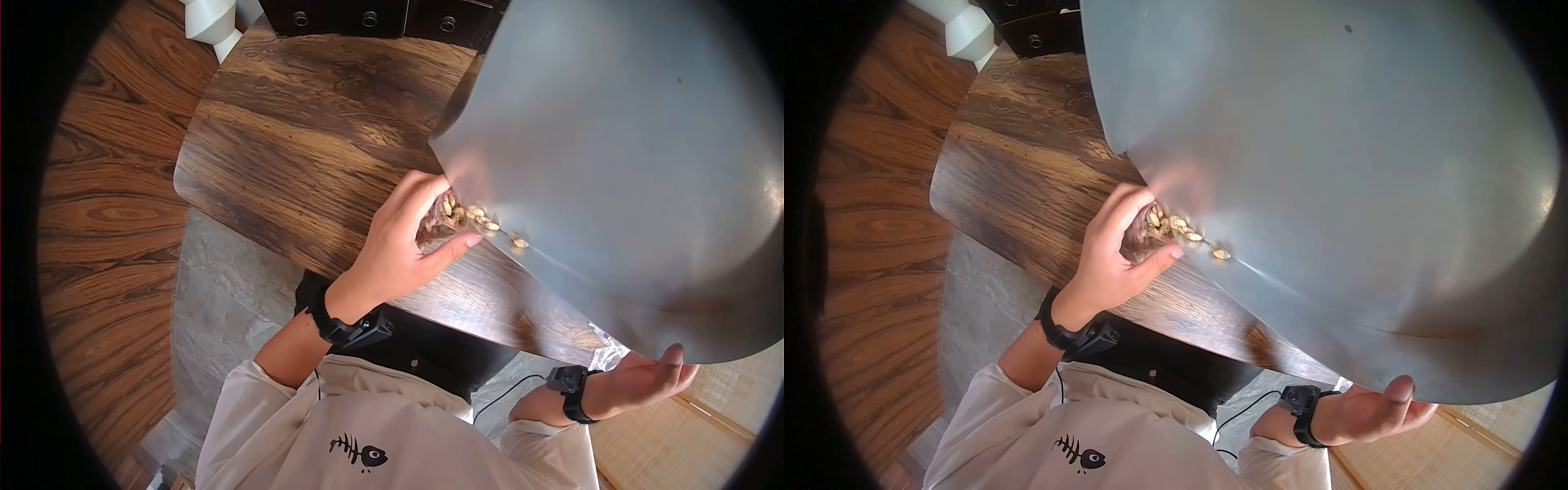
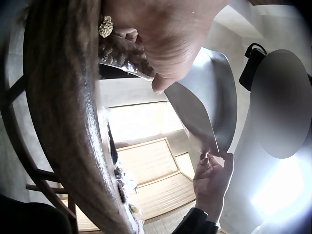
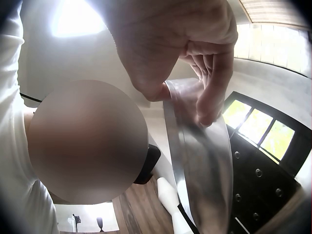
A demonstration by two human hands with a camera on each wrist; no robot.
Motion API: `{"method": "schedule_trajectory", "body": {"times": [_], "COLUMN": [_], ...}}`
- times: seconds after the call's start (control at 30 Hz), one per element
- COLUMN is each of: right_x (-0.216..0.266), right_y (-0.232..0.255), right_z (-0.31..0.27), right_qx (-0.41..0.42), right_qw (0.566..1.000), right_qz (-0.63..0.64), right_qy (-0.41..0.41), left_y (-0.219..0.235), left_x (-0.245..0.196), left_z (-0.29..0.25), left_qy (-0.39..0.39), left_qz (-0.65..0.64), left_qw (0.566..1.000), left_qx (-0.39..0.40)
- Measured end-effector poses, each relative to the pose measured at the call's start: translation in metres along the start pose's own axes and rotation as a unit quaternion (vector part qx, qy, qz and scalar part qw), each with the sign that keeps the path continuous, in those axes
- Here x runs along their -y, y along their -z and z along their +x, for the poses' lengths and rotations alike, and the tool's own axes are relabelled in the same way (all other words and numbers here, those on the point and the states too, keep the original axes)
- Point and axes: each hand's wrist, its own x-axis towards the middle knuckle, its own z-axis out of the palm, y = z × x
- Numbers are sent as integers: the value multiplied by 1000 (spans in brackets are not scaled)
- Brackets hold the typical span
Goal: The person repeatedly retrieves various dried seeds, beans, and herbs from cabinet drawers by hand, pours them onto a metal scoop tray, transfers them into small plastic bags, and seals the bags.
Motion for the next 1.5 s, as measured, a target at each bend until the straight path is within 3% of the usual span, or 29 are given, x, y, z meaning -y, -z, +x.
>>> {"method": "schedule_trajectory", "body": {"times": [0.37,0.5,0.6,0.67,0.8,1.0,1.1,1.17,1.2,1.27,1.33,1.4,1.47,1.5], "right_x": [-3,0,-1,1,-3,-1,-7,-8,-10,-15,-25,-27,-41,-44], "right_y": [-1,2,-4,-1,3,-4,0,6,6,1,-7,-10,4,4], "right_z": [-1,1,1,2,3,6,6,1,-1,-9,-17,-27,-37,-39], "right_qx": [-7,2,-9,-31,-13,-61,-108,-87,-86,-41,-68,-13,-47,-14], "right_qw": [999,1000,999,999,1000,997,991,981,981,968,959,935,912,897], "right_qz": [-3,14,1,9,0,-41,-57,-38,-38,12,10,25,14,57], "right_qy": [35,2,39,5,21,-9,-54,-171,-172,-248,-275,-354,-406,-439], "left_y": [-1,-1,-1,0,-2,-1,-1,-1,-1,1,6,17,21,25], "left_x": [0,2,0,1,3,0,-2,-4,-4,-5,4,4,-5,-8], "left_z": [-1,0,0,0,-1,0,2,2,2,1,2,0,3,3], "left_qy": [34,4,18,18,-2,-4,-9,3,4,42,15,36,47,54], "left_qz": [-16,-6,-13,-18,-22,-22,-16,-20,-20,-52,-36,-25,-38,-52], "left_qw": [999,1000,1000,1000,1000,1000,1000,1000,1000,998,998,994,992,988], "left_qx": [-1,-7,-2,-1,-13,-11,-21,-14,-14,-20,-49,-96,-113,-135]}}
